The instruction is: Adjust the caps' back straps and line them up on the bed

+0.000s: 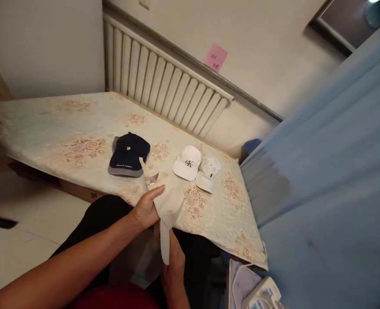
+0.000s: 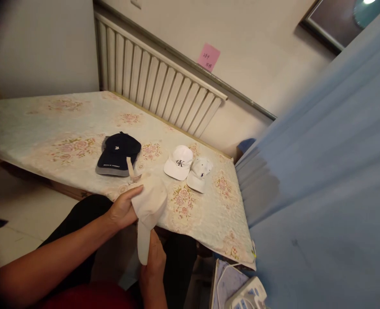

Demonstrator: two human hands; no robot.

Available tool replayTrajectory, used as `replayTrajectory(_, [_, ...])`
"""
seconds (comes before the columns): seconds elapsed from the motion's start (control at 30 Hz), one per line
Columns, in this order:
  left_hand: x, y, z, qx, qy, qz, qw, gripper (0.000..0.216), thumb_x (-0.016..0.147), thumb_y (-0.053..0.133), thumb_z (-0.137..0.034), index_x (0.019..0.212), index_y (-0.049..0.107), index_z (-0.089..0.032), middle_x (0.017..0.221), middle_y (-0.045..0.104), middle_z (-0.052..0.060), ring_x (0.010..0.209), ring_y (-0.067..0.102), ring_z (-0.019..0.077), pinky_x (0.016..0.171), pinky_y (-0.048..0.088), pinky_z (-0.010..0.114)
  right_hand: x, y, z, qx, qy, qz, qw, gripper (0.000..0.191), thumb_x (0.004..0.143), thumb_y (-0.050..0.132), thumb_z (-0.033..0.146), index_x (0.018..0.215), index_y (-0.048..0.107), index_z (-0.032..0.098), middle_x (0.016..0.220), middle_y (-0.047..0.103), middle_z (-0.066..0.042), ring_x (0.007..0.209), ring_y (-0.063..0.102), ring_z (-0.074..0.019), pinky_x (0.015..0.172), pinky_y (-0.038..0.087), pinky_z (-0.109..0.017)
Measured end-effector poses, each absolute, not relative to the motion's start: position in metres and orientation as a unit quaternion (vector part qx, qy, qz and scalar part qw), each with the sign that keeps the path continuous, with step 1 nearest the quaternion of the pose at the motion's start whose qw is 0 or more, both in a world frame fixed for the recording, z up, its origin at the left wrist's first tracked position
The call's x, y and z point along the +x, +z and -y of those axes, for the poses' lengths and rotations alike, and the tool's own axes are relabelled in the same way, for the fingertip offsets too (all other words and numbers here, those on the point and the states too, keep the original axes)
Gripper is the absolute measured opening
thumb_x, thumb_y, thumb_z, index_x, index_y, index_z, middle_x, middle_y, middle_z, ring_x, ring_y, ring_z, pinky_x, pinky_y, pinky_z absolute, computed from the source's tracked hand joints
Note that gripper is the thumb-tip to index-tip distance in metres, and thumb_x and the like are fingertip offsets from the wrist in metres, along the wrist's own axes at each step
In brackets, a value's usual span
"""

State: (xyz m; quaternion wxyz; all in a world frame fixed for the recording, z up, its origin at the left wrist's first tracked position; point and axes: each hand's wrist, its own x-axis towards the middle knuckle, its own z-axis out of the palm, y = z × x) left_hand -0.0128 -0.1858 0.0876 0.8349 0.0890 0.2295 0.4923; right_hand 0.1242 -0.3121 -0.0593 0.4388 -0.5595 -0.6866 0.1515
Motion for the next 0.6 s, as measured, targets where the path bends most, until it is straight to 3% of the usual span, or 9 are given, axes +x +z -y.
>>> replayTrajectory(0.33, [-0.016, 0.093, 0.188, 0.121, 0.456, -0.24, 0.848, 0.032, 0.085, 0.059, -0.022, 0.113, 0.068, -0.008, 0.092, 0.076, 0.015, 0.085, 0.072, 0.0267, 0.084, 0.055, 0.038, 0.111, -0.051, 0.32, -0.545, 0.2, 0.683, 0.443, 0.065, 0.087, 0.044, 0.01, 0.148, 0.034, 0.031, 0.144, 0.052, -0.006, 0.134, 0.048, -0.026, 0.108, 0.043, -0.046])
replayTrajectory(0.47, [-0.014, 0.099, 0.195, 0.191, 0.444, -0.223, 0.846, 0.022, 0.08, 0.067, -0.02, 0.099, 0.072, -0.009, 0.088, 0.076, 0.014, 0.077, 0.072, 0.0244, 0.076, 0.055, 0.035, 0.106, -0.04, 0.322, -0.55, 0.298, 0.651, 0.43, 0.078, 0.077, 0.051, 0.004, 0.149, 0.032, 0.029, 0.144, 0.051, -0.006, 0.134, 0.048, -0.0247, 0.109, 0.042, -0.042])
replayTrajectory(0.6, [-0.017, 0.105, 0.2, 0.266, 0.418, -0.212, 0.843, 0.024, 0.068, 0.078, -0.018, 0.09, 0.074, -0.009, 0.082, 0.075, 0.011, 0.07, 0.069, 0.0201, 0.069, 0.053, 0.029, 0.106, -0.044, 0.319, -0.542, 0.438, 0.585, 0.414, 0.081, 0.07, 0.054, 0.003, 0.146, 0.038, 0.028, 0.136, 0.058, -0.007, 0.119, 0.061, -0.0234, 0.095, 0.053, -0.039])
